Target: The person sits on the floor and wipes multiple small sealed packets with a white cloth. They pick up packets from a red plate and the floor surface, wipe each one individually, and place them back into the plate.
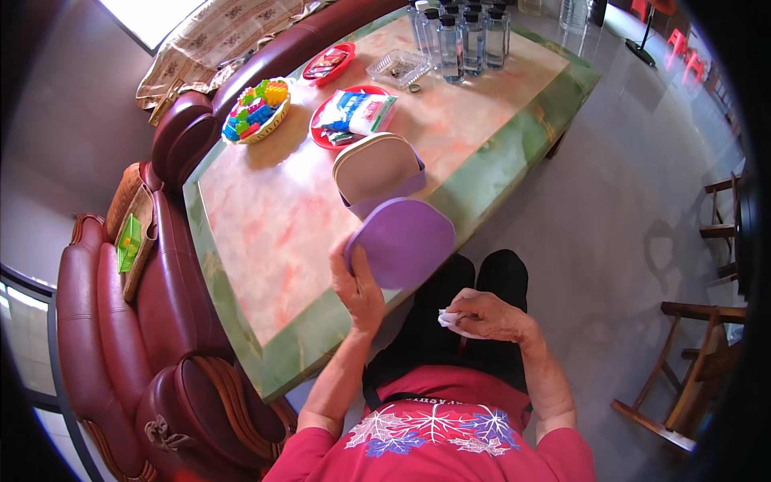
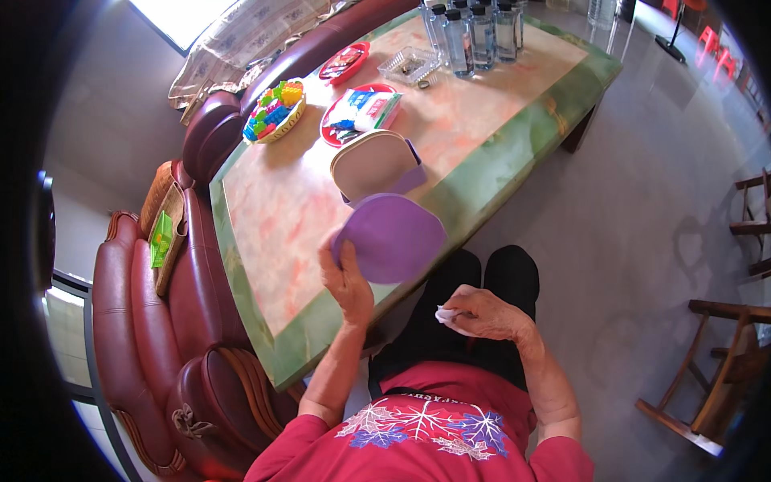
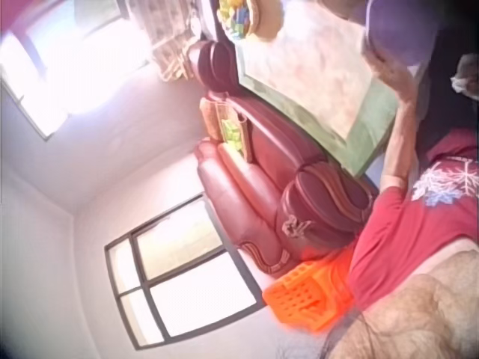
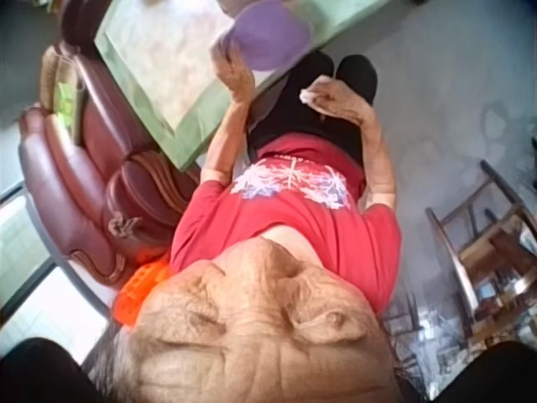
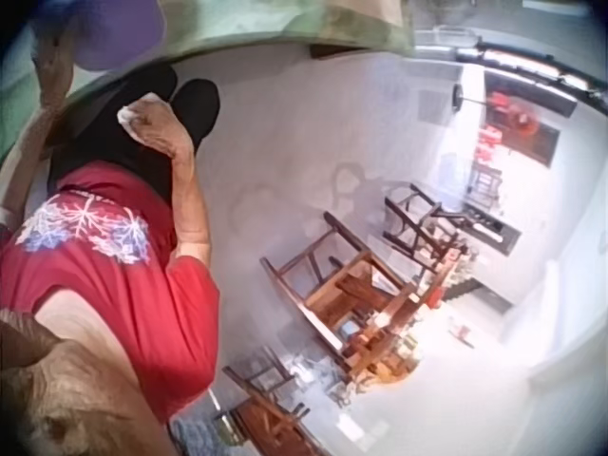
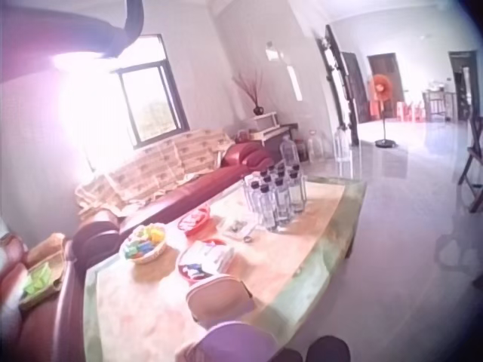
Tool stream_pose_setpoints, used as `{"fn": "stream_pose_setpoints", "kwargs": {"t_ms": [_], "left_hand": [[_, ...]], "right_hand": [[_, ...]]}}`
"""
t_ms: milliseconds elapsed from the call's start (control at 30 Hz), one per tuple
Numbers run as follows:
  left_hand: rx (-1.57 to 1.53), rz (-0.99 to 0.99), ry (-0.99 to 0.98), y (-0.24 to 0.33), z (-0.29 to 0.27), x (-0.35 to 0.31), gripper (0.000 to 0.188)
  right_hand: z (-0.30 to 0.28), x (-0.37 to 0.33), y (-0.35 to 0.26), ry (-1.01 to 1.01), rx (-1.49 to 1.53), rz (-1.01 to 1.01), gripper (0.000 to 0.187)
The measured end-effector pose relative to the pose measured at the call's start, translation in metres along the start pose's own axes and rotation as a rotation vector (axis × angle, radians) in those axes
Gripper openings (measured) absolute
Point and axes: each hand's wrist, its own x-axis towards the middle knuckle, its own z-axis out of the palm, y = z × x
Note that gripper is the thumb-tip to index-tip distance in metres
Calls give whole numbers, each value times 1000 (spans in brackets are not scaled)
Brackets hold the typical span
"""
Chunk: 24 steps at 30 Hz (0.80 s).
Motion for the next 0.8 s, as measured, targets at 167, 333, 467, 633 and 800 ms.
{"fn": "stream_pose_setpoints", "kwargs": {"t_ms": [167,333,467,633,800], "left_hand": [[137,486,86,22,18,72,20],[188,673,-63,11,28,105,21],[132,675,-114,-12,30,111,19],[170,696,-132,-33,34,118,18],[266,765,-201,-36,32,123,16]], "right_hand": [[14,-6,27,30,8,170,32],[20,-12,50,131,216,165,30],[20,-14,49,132,536,238,29],[20,-10,50,140,582,273,32],[17,-6,45,111,690,318,32]]}}
